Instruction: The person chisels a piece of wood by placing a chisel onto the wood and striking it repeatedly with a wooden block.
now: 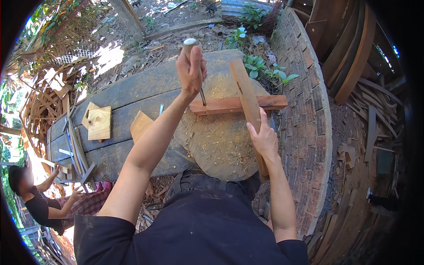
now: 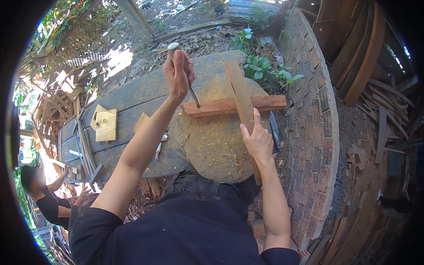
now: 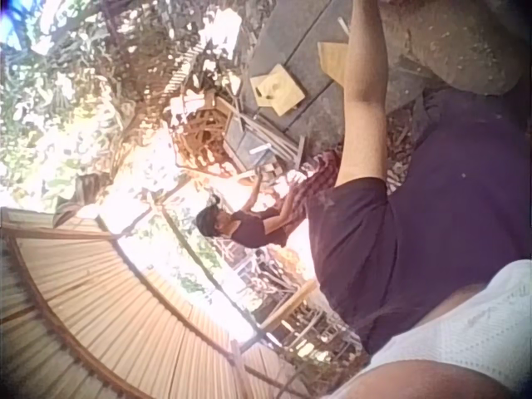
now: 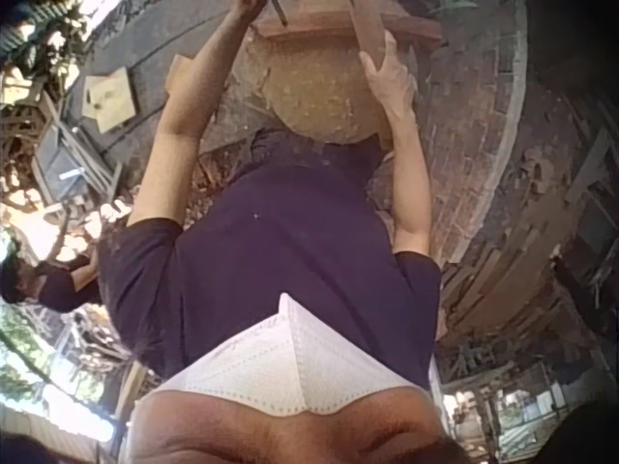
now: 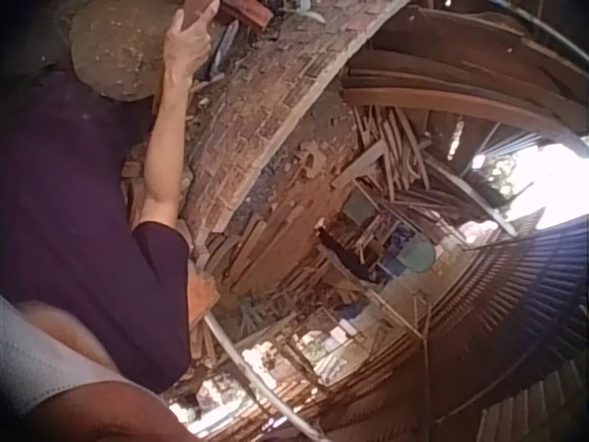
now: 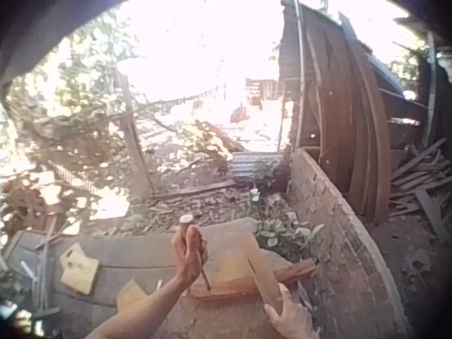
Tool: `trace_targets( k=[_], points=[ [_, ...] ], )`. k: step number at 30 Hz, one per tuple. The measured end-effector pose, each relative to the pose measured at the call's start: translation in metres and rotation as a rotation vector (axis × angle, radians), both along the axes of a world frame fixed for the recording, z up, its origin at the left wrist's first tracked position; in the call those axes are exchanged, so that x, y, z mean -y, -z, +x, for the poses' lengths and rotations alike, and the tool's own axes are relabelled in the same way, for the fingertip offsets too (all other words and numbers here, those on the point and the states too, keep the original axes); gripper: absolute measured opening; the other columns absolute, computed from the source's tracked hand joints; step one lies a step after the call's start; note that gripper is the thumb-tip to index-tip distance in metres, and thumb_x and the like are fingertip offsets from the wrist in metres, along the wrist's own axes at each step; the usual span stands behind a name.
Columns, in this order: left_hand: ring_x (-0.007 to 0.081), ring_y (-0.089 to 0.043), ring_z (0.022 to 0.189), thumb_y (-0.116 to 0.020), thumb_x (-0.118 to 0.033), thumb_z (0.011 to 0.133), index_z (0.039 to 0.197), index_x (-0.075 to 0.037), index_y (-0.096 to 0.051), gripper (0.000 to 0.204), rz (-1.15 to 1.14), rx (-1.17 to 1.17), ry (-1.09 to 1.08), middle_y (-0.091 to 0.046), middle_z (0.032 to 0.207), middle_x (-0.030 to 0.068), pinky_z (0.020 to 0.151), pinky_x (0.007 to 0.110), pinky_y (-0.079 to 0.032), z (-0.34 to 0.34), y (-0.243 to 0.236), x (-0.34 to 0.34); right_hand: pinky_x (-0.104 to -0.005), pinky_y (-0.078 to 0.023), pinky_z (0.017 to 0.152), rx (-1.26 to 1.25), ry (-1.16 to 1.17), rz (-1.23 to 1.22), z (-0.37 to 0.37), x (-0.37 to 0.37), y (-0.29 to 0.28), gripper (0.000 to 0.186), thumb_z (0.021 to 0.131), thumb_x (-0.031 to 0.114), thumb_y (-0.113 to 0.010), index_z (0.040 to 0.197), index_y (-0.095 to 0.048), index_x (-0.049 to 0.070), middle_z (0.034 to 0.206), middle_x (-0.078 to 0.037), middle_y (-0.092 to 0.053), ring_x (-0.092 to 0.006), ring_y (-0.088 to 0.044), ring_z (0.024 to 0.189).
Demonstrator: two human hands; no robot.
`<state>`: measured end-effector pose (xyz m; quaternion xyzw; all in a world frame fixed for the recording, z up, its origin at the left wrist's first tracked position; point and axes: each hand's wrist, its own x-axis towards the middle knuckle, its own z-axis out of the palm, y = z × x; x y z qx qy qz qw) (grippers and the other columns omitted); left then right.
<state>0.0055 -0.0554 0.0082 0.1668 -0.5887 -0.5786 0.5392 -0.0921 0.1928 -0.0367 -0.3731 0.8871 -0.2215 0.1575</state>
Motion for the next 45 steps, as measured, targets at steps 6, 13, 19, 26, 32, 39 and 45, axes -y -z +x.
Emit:
trace_targets(
  k=[6, 13, 19, 26, 32, 39, 45],
  points=[
    [0.0111, -0.048, 0.051, -0.065, -0.033, 0.092, 0.090, -0.003, -0.056, 0.031, -0.225, 0.183, -0.091, -0.052, 0.061, -0.0002, 0.049, 0.028, -0.040, -0.012, 0.005, -0.006, -0.0550, -0.050, 0.082, 0.027, 0.009, 0.000, 0.002, 0.002, -0.002, 0.066, 0.090, 0.037, -0.061, 0.146, -0.029, 0.022, 0.101, -0.029, -0.066, -0.0503, -0.062, 0.094],
    [0.0073, -0.044, 0.063, -0.064, -0.012, 0.082, 0.081, 0.000, -0.053, 0.016, -0.337, 0.269, -0.090, -0.050, 0.064, 0.0014, 0.058, 0.027, -0.041, -0.022, -0.002, -0.027, -0.0362, -0.042, 0.101, 0.522, 0.012, -0.447, -0.023, 0.005, -0.035, 0.061, 0.090, 0.032, -0.059, 0.140, -0.043, -0.001, 0.127, -0.023, -0.058, -0.0296, -0.057, 0.118],
    [0.0077, -0.046, 0.062, -0.064, -0.012, 0.082, 0.081, 0.000, -0.055, 0.015, -0.366, 0.274, -0.067, -0.052, 0.065, 0.0024, 0.058, 0.027, -0.042, -0.014, -0.004, -0.028, -0.0367, -0.049, 0.094, 0.253, -0.178, -0.868, -0.003, 0.026, -0.189, 0.066, 0.091, 0.032, -0.060, 0.145, -0.038, 0.001, 0.126, -0.022, -0.059, -0.0302, -0.062, 0.110],
    [0.0233, -0.062, 0.063, -0.063, -0.012, 0.077, 0.094, 0.000, -0.061, 0.021, -0.368, 0.183, -0.004, -0.061, 0.075, 0.0160, 0.063, 0.033, -0.049, -0.021, 0.001, -0.032, -0.0436, -0.051, 0.089, -0.038, -0.393, -0.329, -0.003, 0.031, -0.193, 0.066, 0.089, 0.031, -0.061, 0.148, -0.036, 0.012, 0.106, -0.029, -0.067, -0.0398, -0.067, 0.101],
    [0.0212, -0.063, 0.067, -0.064, -0.011, 0.077, 0.099, 0.000, -0.064, 0.025, -0.378, 0.280, 0.010, -0.065, 0.081, 0.0187, 0.066, 0.033, -0.050, -0.014, 0.000, -0.030, -0.0421, -0.053, 0.085, -0.036, -0.385, -0.615, 0.011, 0.031, -0.189, 0.063, 0.089, 0.028, -0.062, 0.146, -0.039, 0.013, 0.105, -0.025, -0.068, -0.0363, -0.068, 0.097],
    [0.0175, -0.056, 0.070, -0.063, -0.012, 0.079, 0.092, 0.002, -0.060, 0.019, -0.279, 0.304, 0.094, -0.061, 0.077, 0.0171, 0.069, 0.035, -0.048, -0.022, 0.000, -0.015, -0.0380, -0.039, 0.104, 0.298, -0.215, -0.720, -0.006, 0.035, -0.138, 0.064, 0.093, 0.027, -0.060, 0.146, -0.035, 0.000, 0.134, -0.022, -0.054, -0.0294, -0.053, 0.124],
    [0.0163, -0.050, 0.063, -0.064, -0.022, 0.083, 0.083, 0.002, -0.052, 0.026, -0.202, 0.364, 0.121, -0.054, 0.067, 0.0095, 0.061, 0.035, -0.043, -0.050, 0.008, 0.006, -0.0429, -0.044, 0.099, 0.078, -0.008, -0.412, -0.038, 0.016, -0.017, 0.065, 0.093, 0.037, -0.057, 0.146, -0.036, 0.005, 0.128, -0.027, -0.058, -0.0420, -0.057, 0.118]
  ],
)
